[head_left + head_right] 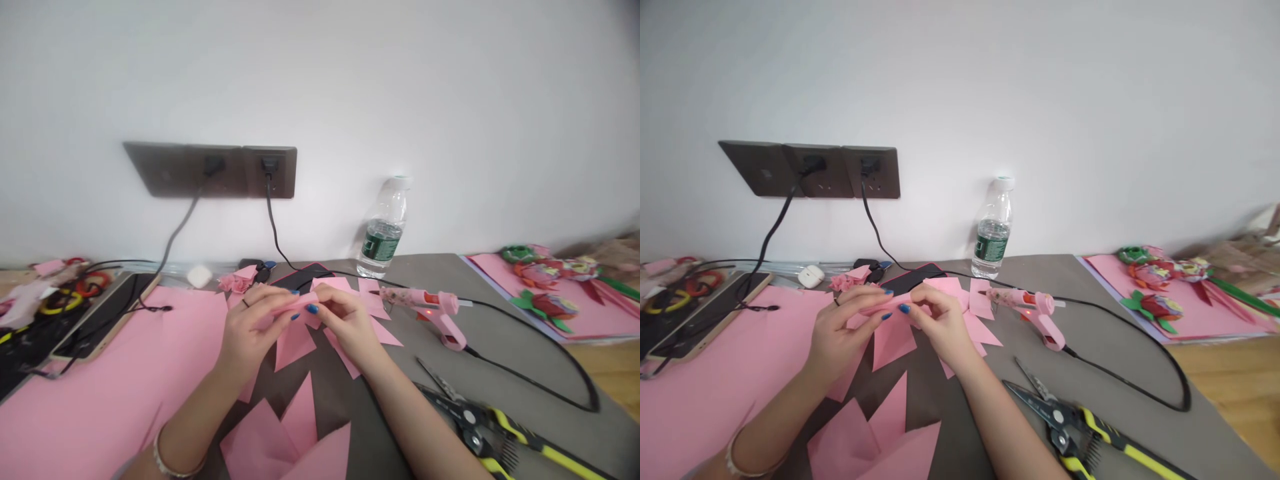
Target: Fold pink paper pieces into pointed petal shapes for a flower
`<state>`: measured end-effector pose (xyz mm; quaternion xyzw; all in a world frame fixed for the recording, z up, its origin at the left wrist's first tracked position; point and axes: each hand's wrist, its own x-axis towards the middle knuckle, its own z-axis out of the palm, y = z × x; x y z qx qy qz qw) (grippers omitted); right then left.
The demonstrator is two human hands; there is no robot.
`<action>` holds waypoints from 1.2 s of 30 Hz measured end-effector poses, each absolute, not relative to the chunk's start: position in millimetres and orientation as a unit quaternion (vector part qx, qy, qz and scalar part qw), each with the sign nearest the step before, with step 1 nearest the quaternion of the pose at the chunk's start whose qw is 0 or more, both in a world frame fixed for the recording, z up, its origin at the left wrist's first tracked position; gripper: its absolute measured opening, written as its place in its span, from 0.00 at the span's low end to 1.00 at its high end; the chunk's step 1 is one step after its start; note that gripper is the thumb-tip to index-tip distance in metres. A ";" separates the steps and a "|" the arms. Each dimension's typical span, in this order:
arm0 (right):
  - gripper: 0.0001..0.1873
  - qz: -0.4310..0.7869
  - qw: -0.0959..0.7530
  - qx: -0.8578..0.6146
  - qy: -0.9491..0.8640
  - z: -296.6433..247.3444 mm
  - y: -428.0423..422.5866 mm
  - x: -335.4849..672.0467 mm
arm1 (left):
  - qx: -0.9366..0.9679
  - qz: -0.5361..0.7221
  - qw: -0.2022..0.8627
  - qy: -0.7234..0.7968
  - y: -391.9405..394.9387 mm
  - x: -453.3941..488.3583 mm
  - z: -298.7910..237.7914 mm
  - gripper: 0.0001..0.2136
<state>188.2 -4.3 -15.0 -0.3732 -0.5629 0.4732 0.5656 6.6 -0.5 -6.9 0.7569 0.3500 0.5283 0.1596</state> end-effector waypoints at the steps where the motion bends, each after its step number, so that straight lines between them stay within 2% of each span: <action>1: 0.16 0.477 0.567 -0.371 -0.559 -15.4 -4.4 188.0 | 0.750 0.531 0.167 0.357 -1.3 7.1 -7.0 0.07; 15: 0.13 0.494 0.587 -0.355 -0.534 -15.6 -4.7 184.8 | 0.716 0.547 0.237 0.363 -4.2 7.8 -5.3 0.10; 20: 0.08 0.421 0.593 -0.377 -0.574 -17.0 -5.5 186.1 | 0.717 0.533 0.247 0.374 -5.7 7.4 -5.1 0.09; 25: 0.01 0.432 0.563 -0.382 -0.593 -19.5 -6.8 186.2 | 0.705 0.512 0.247 0.424 -7.3 7.2 -5.9 0.07; 30: 0.03 0.449 0.579 -0.390 -0.557 -20.8 -3.1 189.6 | 0.705 0.493 0.253 0.443 -3.6 6.6 -5.2 0.08; 36: 0.08 0.485 0.590 -0.383 -0.520 -19.4 -0.2 193.4 | 0.690 0.502 0.314 0.416 0.6 4.6 -7.5 0.07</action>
